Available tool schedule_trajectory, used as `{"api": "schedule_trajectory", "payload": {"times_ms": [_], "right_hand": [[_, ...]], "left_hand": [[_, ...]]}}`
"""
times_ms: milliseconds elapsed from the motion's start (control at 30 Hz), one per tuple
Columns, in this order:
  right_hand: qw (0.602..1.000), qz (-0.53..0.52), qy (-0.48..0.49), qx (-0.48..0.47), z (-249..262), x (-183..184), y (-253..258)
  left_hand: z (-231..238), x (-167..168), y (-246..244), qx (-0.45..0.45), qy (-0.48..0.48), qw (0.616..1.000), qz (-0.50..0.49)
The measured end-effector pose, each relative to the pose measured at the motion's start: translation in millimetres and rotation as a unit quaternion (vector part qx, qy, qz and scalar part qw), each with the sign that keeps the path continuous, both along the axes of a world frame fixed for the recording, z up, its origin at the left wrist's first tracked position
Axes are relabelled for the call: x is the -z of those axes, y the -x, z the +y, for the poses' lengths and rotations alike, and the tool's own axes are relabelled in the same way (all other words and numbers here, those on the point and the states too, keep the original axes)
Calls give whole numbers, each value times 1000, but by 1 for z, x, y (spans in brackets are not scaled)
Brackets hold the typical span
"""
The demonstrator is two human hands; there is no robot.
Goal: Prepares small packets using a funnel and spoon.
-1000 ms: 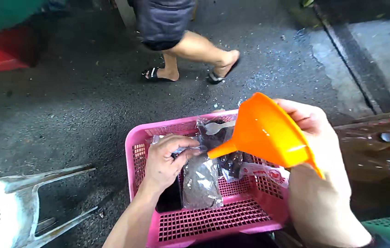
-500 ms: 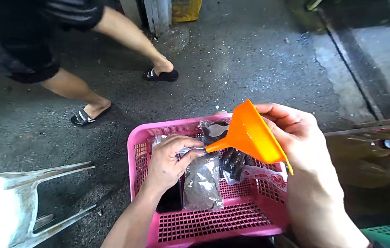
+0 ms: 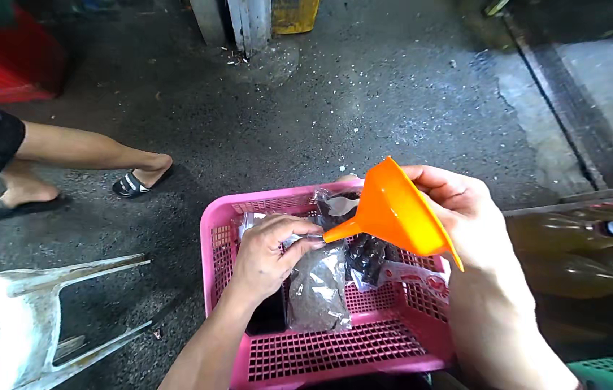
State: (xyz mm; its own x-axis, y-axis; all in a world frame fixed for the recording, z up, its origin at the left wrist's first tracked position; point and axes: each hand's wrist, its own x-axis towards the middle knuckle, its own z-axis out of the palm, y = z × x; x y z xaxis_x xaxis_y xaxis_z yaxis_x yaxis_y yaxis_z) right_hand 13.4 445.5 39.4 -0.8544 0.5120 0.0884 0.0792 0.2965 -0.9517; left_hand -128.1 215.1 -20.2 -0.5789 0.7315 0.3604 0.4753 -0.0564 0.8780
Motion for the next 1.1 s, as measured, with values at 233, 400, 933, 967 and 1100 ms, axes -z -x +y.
{"api": "schedule_trajectory", "payload": {"times_ms": [233,400,933,967,1100], "right_hand": [[1000,-19,-11,13,-1,1,1],[999,-17,-29,3,-1,5,2],[994,-11,-108,-24,-13,12,7],[993,-12,-111,-24,-13,13,7],[992,-10,-121,-28,-14,14,8]], "left_hand": [[0,0,1,5,7,1000,0],[0,0,1,13,5,1000,-5],[3,0,1,21,21,1000,7],[3,0,1,23,21,999,7],[3,0,1,30,27,999,3]]}}
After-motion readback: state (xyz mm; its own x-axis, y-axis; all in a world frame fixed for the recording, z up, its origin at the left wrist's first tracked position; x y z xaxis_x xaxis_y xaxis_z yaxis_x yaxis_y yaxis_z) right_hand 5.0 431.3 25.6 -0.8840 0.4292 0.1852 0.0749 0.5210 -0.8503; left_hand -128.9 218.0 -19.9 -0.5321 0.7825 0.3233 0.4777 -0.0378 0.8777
